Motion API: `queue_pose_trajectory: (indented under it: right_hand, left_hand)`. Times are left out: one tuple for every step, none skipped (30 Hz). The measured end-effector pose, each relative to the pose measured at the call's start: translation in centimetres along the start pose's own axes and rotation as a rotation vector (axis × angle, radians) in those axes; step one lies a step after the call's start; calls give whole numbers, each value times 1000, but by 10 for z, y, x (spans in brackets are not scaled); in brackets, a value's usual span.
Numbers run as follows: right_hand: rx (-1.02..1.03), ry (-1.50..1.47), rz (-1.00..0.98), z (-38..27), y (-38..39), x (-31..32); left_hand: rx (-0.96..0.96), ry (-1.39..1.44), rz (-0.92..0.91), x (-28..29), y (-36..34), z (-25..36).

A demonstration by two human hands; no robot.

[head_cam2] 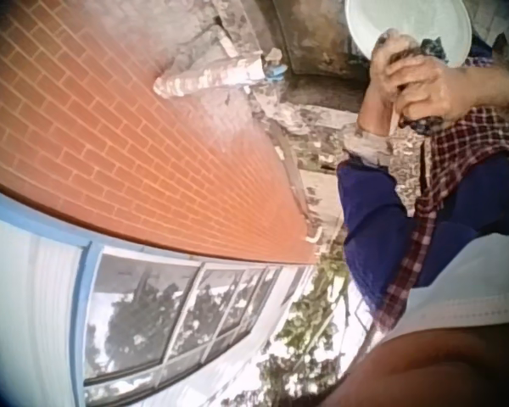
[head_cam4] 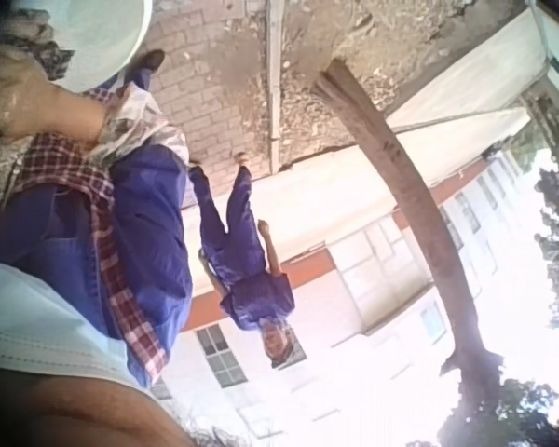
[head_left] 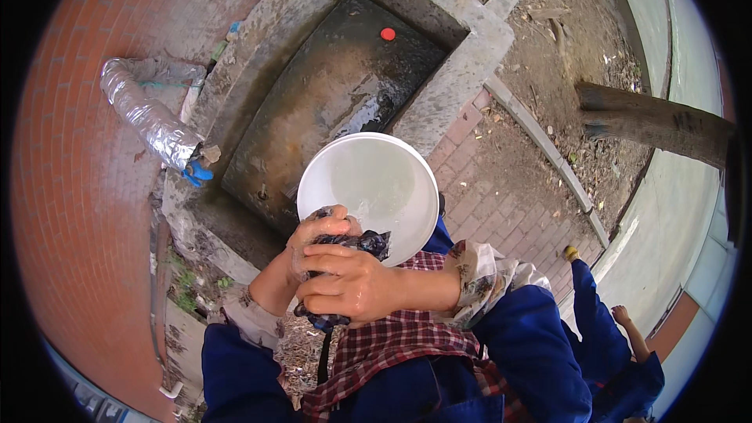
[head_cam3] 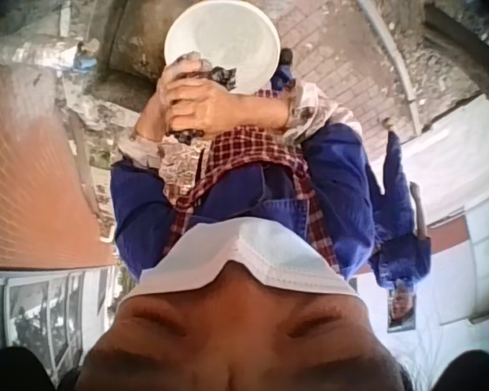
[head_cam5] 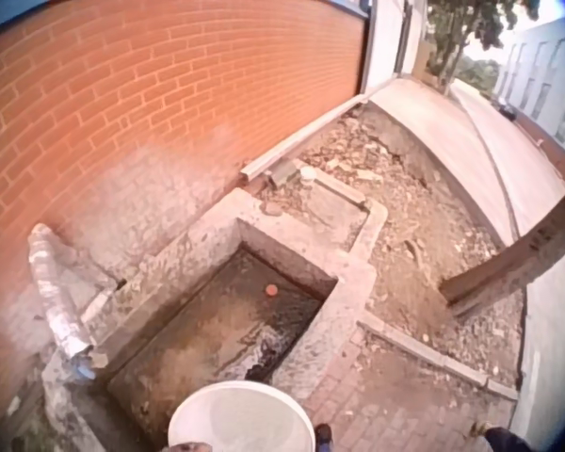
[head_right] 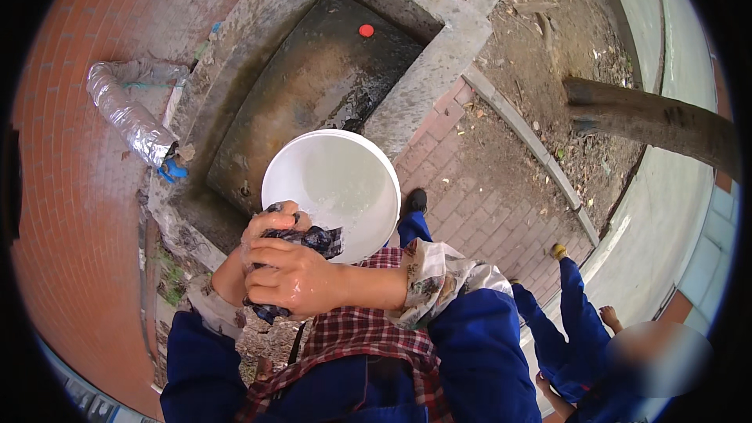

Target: The person washes a dark checkered cloth by hand in a white bucket placed in an outdoor concrete basin. They repeatedly submerge, scrub, and wring the cloth under running water from a blue tap. After rinsing, the person carries the bucket and the wet cloth away from the basin.

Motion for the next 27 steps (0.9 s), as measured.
queue_pose_trajectory:
  right_hand:
    - [15,1,0,0,0,-5]
    - [31,2,1,1,2,-10]
    - [35,25,-62,1,5,-16]
    - [53,54,-108,1,9,-22]
    - [66,78,-155,0,14,-29]
    - [80,102,-202,0,20,-36]
    - [119,144,-174,3,21,-37]
    - [118,175,-229,8,26,-45]
    - [117,205,-285,13,32,-52]
    - [117,236,-342,18,38,-58]
    - [136,246,-365,21,42,-60]
    - [118,266,-424,23,49,-68]
    - [101,287,-484,24,57,-76]
    - [86,313,-546,28,62,-81]
    - [62,293,-556,32,64,-81]
    - [40,241,-532,34,64,-77]
    - [13,190,-510,39,59,-69]
    - [-20,141,-484,45,52,-61]
    - [-114,29,-261,54,36,-37]
    - [-222,-40,-3,64,24,-12]
    - [-396,-84,153,80,27,9]
    - [-576,-142,334,99,42,27]
    - [-781,-333,608,117,61,43]
    - [-833,-572,734,124,60,52]
    - [-758,-712,912,133,66,57]
    - [-865,-771,990,149,85,53]
    - [-959,-879,1139,156,98,52]
  left_hand:
    - [12,-140,-66,-11,-3,6]
    - [99,-281,-22,-4,-9,2]
    - [187,-422,22,4,-13,-3]
    - [180,-584,22,4,-16,-1]
    - [175,-742,25,2,-18,-1]
    - [171,-900,28,2,-21,-1]
    - [93,-925,-5,2,-30,-2]
    - [92,-1011,-33,-2,-35,-2]
    - [90,-1096,-62,-8,-38,-1]
    - [87,-1182,-91,-13,-43,-2]
    - [80,-1184,-63,-10,-47,-3]
    - [65,-1211,-72,-7,-49,-10]
    - [50,-1237,-80,-1,-52,-19]
    - [28,-1265,-91,2,-56,-24]
    - [31,-1225,-83,5,-60,-27]
    - [100,-1161,-37,15,-61,-30]
    - [169,-1093,4,22,-63,-30]
    - [241,-1026,38,27,-66,-32]
    - [380,-848,60,31,-68,-42]
    - [419,-522,-86,16,-65,-43]
    - [446,-193,-227,2,-58,-34]
    - [401,-88,-40,13,-59,-31]
    - [337,7,131,3,-50,-14]
    - [276,63,30,2,-52,-11]
    - [69,116,77,17,-62,-6]
    - [-143,166,121,30,-70,-2]
    - [-185,291,36,23,-71,-3]
Point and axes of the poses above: each hand's wrist, its own y-axis away from the middle knuckle, its own x-axis out of the back of the hand, z = x × y, the point moved 9 cm from there along -y, towards the middle knuckle, and after that the axes turned 6 degrees about z, right-handed, at the moved point
